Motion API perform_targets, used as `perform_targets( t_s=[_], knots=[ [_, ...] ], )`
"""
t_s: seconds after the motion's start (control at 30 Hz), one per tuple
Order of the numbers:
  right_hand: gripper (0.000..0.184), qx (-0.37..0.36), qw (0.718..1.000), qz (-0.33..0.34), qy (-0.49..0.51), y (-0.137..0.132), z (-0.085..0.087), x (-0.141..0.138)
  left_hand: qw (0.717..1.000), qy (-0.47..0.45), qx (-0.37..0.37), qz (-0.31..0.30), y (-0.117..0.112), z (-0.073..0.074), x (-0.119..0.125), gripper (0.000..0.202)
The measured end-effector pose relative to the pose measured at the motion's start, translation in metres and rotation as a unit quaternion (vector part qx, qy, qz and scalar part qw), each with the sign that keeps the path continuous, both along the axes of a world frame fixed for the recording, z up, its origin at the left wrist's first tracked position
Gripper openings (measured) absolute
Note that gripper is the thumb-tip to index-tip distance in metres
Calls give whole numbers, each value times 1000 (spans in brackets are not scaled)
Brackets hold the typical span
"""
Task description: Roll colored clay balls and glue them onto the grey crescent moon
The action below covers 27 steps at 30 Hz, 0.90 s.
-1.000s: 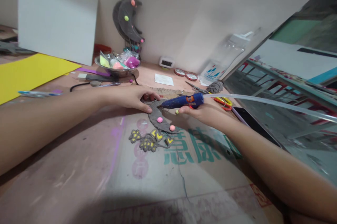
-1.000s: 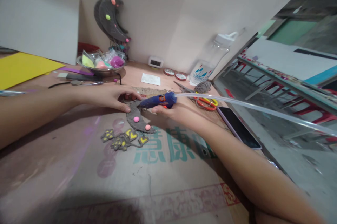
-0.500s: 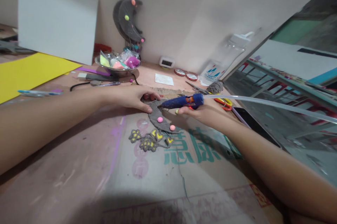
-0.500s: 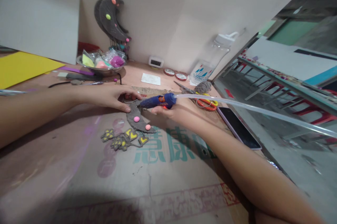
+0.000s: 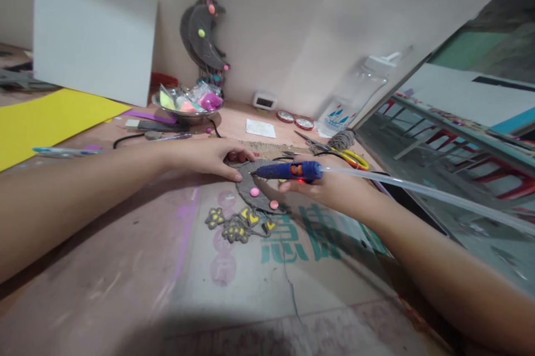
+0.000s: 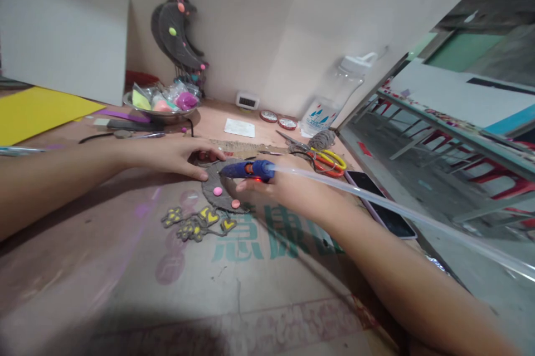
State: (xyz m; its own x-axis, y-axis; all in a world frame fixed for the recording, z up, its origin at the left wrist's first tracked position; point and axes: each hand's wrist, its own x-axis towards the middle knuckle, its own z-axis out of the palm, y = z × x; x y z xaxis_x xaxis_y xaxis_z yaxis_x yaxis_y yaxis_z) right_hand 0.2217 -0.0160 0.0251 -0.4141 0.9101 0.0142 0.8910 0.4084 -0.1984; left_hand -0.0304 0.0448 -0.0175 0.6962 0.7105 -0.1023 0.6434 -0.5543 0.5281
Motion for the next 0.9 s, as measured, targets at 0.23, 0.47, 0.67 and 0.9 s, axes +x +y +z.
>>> perform_targets(
  t_s=[0.23, 0.47, 0.67, 0.9],
  knots=[
    [34, -19, 999, 23, 31, 2, -2, 5, 999, -25, -2, -23, 1, -1, -1, 58],
    [31, -60, 987, 3, 149, 11, 3, 15, 999, -26, 8, -28, 3, -2, -4, 56],
    [54, 11, 961, -9, 277, 23, 16, 25, 999, -42, 4, -21, -2, 2, -1, 58],
    [38, 50, 971, -34, 233, 90, 28, 26, 999, -52, -7, -3, -5, 4, 1, 63]
  ],
)
